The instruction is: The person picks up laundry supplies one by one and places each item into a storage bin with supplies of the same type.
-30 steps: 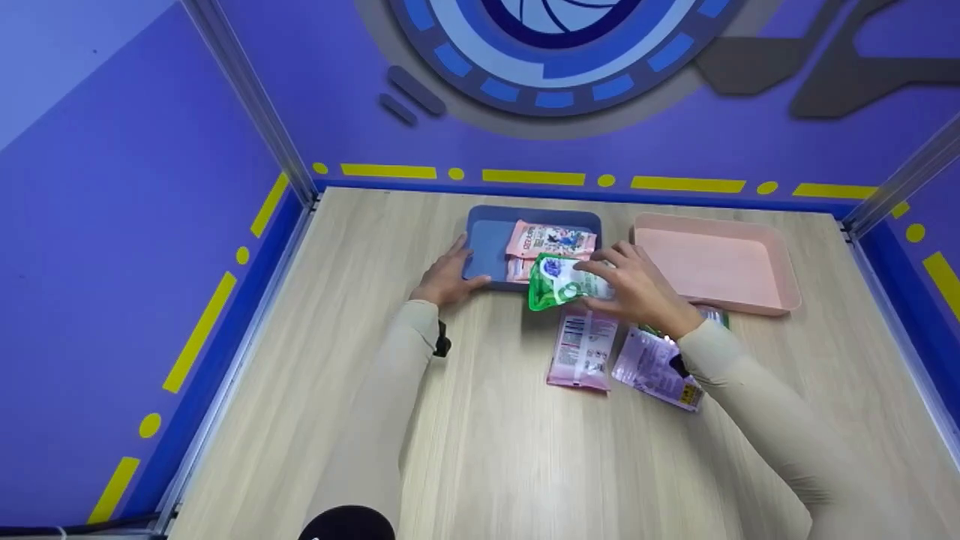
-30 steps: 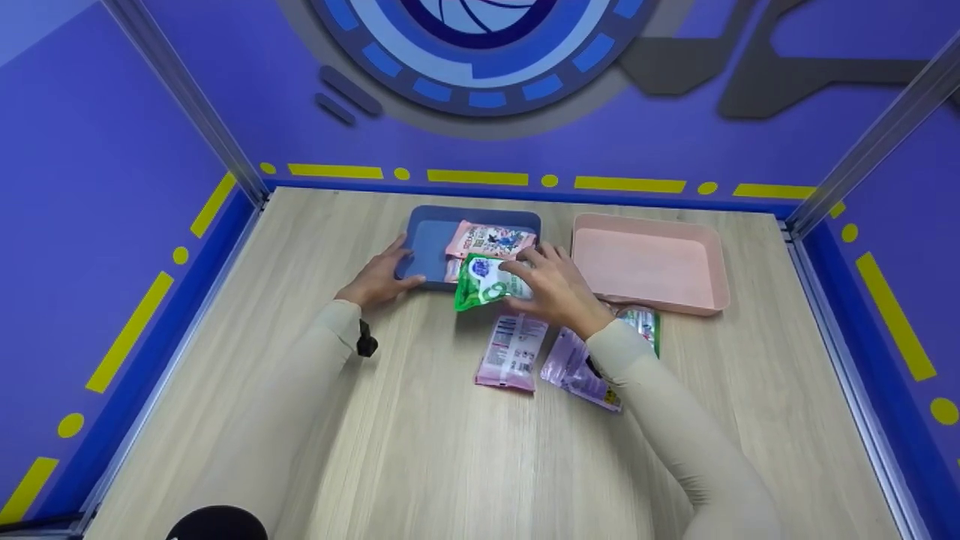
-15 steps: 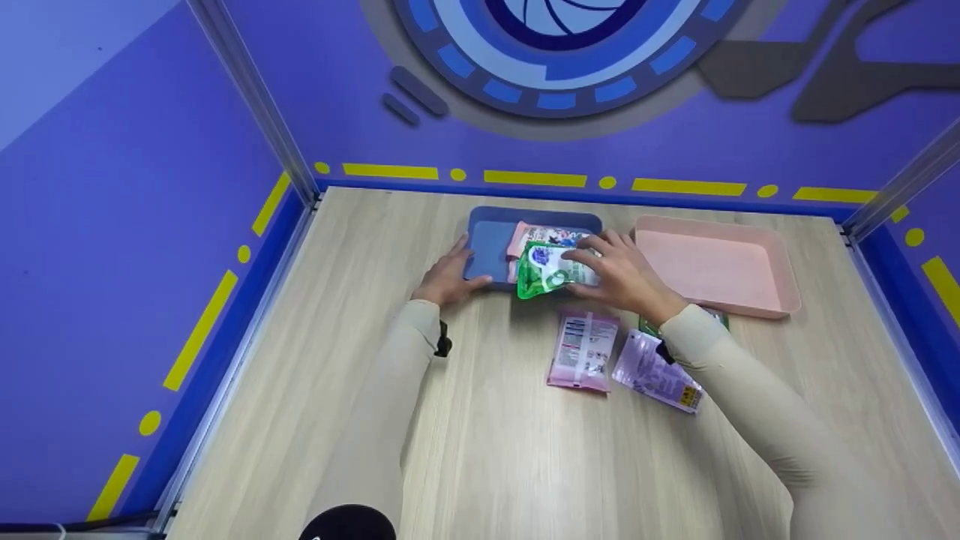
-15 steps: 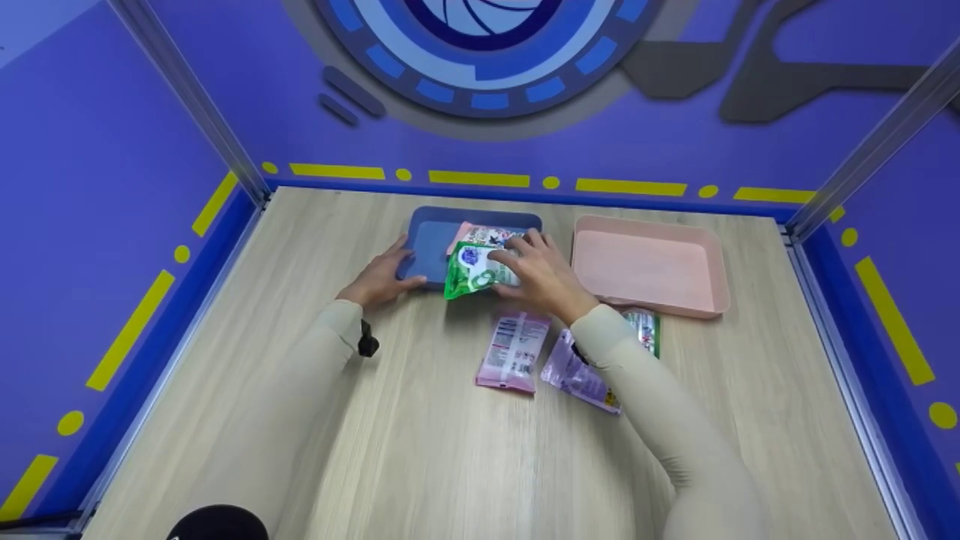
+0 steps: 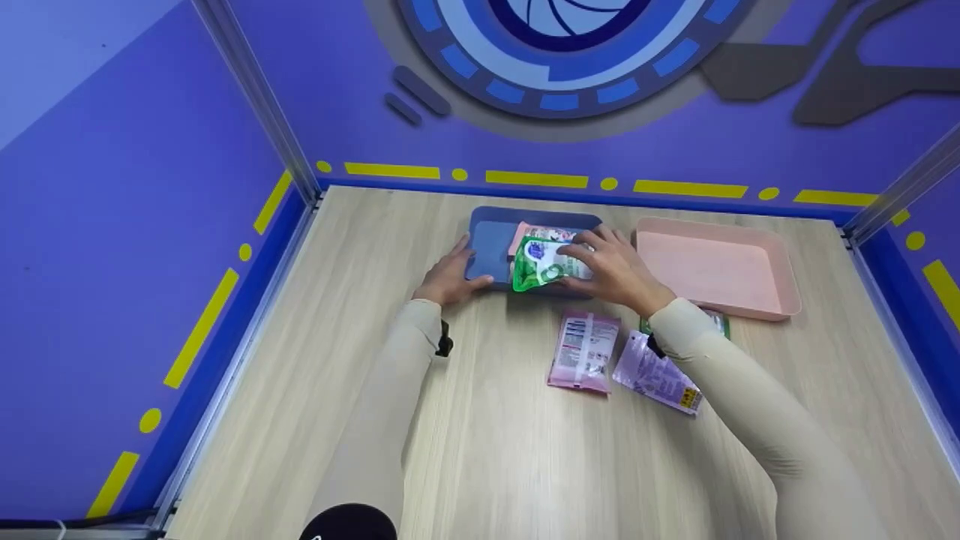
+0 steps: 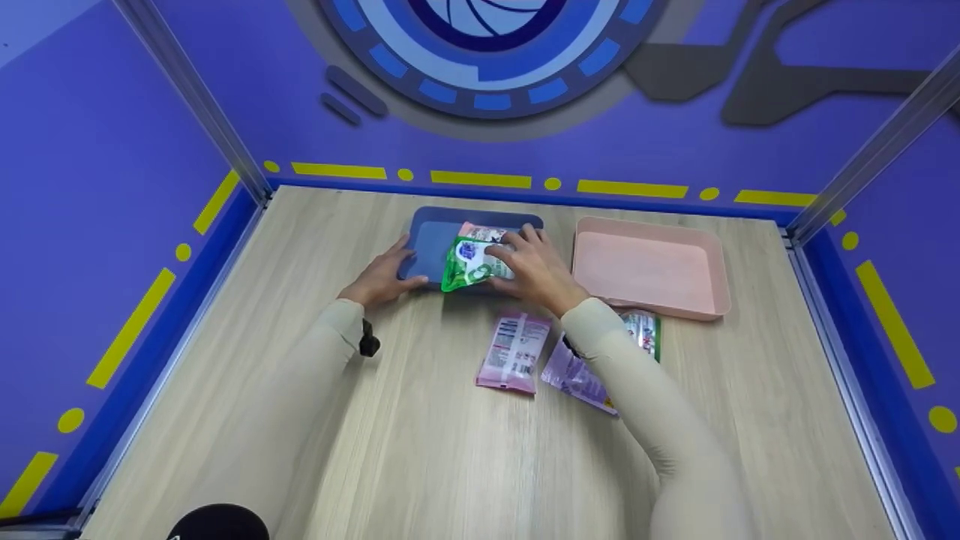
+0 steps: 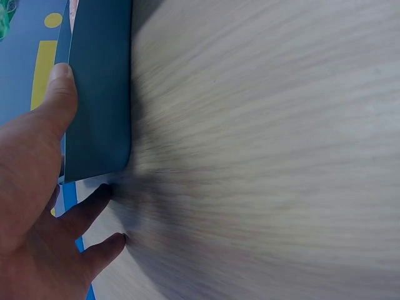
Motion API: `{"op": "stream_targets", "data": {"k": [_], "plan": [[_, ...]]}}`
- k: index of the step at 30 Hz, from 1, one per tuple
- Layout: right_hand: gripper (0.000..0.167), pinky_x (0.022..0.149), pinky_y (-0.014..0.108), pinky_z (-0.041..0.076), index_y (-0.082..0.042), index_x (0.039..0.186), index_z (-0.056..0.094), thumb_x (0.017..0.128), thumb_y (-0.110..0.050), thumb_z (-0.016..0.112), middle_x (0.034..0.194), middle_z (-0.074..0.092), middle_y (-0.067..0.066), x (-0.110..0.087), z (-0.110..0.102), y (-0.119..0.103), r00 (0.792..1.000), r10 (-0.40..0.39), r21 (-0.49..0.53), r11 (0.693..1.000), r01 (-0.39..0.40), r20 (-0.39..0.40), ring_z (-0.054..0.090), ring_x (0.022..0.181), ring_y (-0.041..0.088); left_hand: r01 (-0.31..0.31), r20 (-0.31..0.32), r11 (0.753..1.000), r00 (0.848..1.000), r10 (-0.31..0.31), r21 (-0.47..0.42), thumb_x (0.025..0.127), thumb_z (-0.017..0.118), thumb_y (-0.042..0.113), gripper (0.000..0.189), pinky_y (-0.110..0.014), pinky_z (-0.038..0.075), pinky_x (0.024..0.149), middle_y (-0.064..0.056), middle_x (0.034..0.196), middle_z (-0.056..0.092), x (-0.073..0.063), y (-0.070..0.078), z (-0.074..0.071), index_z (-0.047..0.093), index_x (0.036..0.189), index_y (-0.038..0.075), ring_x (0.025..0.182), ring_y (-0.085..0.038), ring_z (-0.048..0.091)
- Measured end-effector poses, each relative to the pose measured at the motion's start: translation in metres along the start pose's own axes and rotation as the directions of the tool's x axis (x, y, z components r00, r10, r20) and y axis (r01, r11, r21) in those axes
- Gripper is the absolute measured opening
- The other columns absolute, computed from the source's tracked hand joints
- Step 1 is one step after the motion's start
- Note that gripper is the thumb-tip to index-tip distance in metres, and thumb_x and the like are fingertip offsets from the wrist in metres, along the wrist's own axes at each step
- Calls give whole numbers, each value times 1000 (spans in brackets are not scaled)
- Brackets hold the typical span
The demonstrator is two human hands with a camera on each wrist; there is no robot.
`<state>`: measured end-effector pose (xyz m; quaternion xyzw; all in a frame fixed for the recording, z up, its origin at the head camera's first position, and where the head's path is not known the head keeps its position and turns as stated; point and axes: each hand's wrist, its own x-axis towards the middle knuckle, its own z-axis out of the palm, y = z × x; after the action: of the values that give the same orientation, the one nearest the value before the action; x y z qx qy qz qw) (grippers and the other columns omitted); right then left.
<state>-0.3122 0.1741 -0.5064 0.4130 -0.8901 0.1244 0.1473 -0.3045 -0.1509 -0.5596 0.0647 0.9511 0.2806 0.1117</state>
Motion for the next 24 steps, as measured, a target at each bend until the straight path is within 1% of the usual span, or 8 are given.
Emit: {"op": "stream_targets", "data": {"k": [10,18,24], "plan": [[47,97,57,46,-17,127,72,86,-39,83,121,66,13,6,6,4,998,40,-15,999,-40,38,53,110,36,-3,4,1000,1000,3,1,98,66,51,83,-45,25,125,-2,174,5,-1,0,0,36,159,5,155,-30,22],[55,99,58,45,-19,137,66,88,-40,81,126,65,14,15,11,4,996,52,-17,999,-51,66,52,112,37,-1,0,1000,1000,1,9,98,65,53,83,-44,24,125,-1,174,3,1,-1,0,35,160,6,156,-29,21],[60,99,58,45,-22,141,62,87,-40,82,126,65,13,22,16,3,994,74,-27,997,-72,85,51,113,37,2,5,1000,1000,-2,5,98,65,51,82,-44,25,125,-1,174,4,3,-2,2,35,160,6,156,-28,21]]}}
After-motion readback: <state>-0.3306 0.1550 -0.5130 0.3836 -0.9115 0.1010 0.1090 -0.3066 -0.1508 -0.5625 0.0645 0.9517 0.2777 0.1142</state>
